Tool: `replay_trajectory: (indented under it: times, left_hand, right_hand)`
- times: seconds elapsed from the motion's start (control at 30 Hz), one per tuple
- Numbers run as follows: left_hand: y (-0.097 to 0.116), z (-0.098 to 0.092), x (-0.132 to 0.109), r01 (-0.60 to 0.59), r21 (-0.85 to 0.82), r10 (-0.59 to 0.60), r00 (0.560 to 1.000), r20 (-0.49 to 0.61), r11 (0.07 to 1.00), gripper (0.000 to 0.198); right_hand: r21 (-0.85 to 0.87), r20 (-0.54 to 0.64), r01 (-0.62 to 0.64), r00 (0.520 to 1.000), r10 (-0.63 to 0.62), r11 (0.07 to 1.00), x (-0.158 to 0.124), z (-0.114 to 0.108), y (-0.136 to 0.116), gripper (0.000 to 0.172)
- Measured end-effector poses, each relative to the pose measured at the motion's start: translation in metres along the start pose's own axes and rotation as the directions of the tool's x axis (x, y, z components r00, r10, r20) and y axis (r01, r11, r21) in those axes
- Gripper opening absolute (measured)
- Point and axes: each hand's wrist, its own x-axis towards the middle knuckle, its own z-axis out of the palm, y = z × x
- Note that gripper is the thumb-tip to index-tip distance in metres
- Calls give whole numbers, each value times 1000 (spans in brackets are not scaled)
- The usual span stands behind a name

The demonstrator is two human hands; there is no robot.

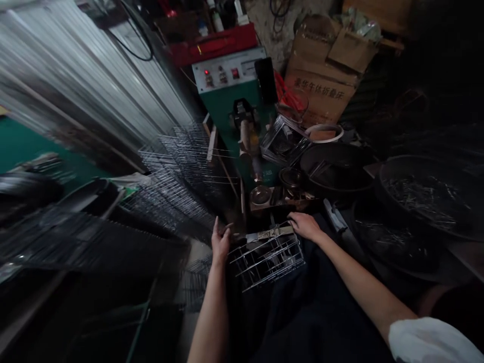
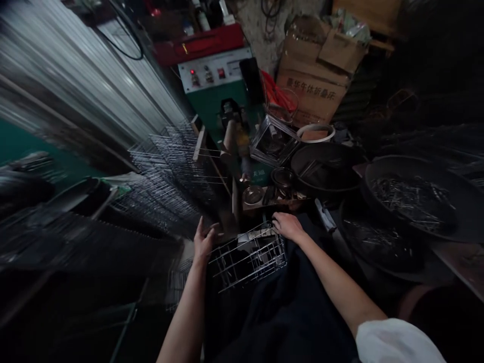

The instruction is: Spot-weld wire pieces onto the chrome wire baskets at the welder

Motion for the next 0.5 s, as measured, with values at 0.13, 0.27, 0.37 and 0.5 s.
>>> replay_trajectory:
  times: [0.13,0.27,0.37,0.5]
  left_hand:
    - [-9,-6,-1,99,-78,-96,994,48,992,87]
    - [-17,0,11,126,-83,-120,990,75,989,77]
    - [-19,8,18,147,-84,-137,984,115,986,76]
    - [-19,8,21,172,-113,-153,976,157,979,78]
  right_hand:
    - [-48,34,6,999,-4,999,6,3,-4,20]
    - [-67,21,-6,1000,7,998,14,7,1,21]
    - [-60,6,-13,1000,14,998,21,11,6,23]
    - [-51,-6,-16,1000,15,999,31,19,14,23]
